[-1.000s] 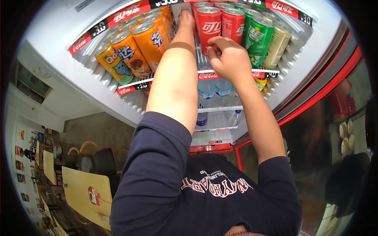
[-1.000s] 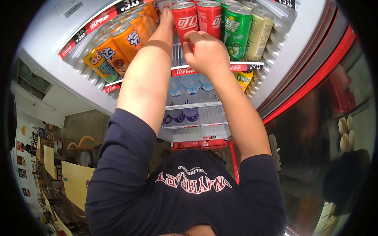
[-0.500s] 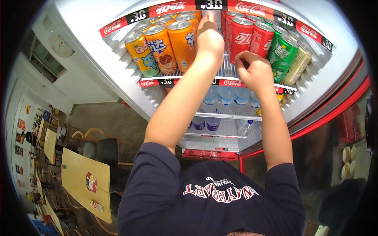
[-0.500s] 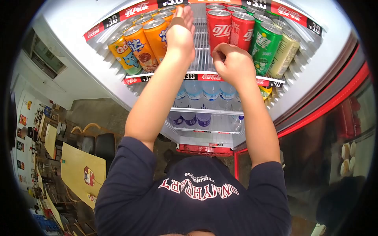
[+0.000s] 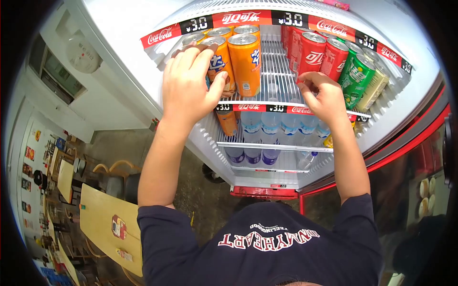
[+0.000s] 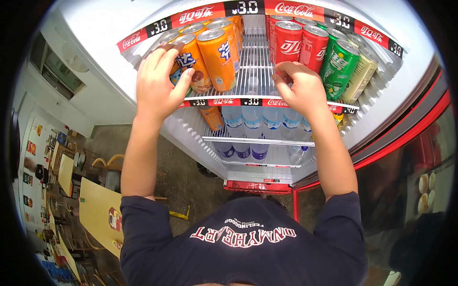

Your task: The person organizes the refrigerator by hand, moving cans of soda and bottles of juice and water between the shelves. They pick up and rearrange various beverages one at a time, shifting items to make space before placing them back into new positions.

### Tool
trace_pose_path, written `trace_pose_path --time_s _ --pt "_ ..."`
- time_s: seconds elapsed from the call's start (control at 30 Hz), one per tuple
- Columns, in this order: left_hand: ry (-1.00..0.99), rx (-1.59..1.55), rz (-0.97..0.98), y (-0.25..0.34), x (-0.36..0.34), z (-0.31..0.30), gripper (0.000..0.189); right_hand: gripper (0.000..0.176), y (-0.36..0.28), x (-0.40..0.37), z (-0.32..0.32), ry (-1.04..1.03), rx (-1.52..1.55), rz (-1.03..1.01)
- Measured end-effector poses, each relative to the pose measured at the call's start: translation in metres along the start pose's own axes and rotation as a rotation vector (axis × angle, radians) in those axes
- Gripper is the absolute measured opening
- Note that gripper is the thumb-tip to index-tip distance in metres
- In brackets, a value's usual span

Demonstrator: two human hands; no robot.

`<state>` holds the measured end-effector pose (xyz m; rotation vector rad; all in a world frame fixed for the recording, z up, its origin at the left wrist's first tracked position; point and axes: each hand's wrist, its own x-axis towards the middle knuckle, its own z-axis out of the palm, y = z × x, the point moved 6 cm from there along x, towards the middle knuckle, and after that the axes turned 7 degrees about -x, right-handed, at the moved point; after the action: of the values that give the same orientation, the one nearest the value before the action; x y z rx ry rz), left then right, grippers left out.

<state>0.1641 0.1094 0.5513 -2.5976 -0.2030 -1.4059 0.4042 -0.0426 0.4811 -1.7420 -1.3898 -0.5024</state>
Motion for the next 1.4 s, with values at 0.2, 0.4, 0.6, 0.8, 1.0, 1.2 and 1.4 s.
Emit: trace_pose_path --time_s 0.2,0.4,0.6,0.8,1.0,1.2,1.4 --pt "-0.123 0.121 -0.008 -0.013 0.028 0.018 0.059 0.048 -0.089 0.03 0.004 0.112 -0.11 -0.348" --pt "-0.185 0.17 0.017 -0.023 0.032 0.035 0.052 0.057 -0.114 0.058 0.033 0.056 -0.221 -0.264" --pt "-0.202 0.122 0.006 -0.028 0.035 0.034 0.051 0.057 -0.109 0.071 0.029 -0.037 -0.277 0.01" --pt "-0.209 0.16 -0.013 -0.031 0.035 0.033 0.055 0.051 -0.108 0.066 0.005 0.017 -0.627 -0.186" --pt "-0.025 0.107 0.035 -0.032 0.036 0.029 0.041 0.043 -0.101 0.076 0.006 -0.128 -1.053 -0.223" --pt "0.071 0.09 0.059 -0.032 0.034 0.023 0.042 0.061 -0.074 0.104 0.027 -0.58 -1.139 0.112" --pt "-0.413 -0.007 -0.209 -0.029 0.043 0.023 0.046 0.044 -0.037 0.14 0.05 -0.407 -1.038 0.013"
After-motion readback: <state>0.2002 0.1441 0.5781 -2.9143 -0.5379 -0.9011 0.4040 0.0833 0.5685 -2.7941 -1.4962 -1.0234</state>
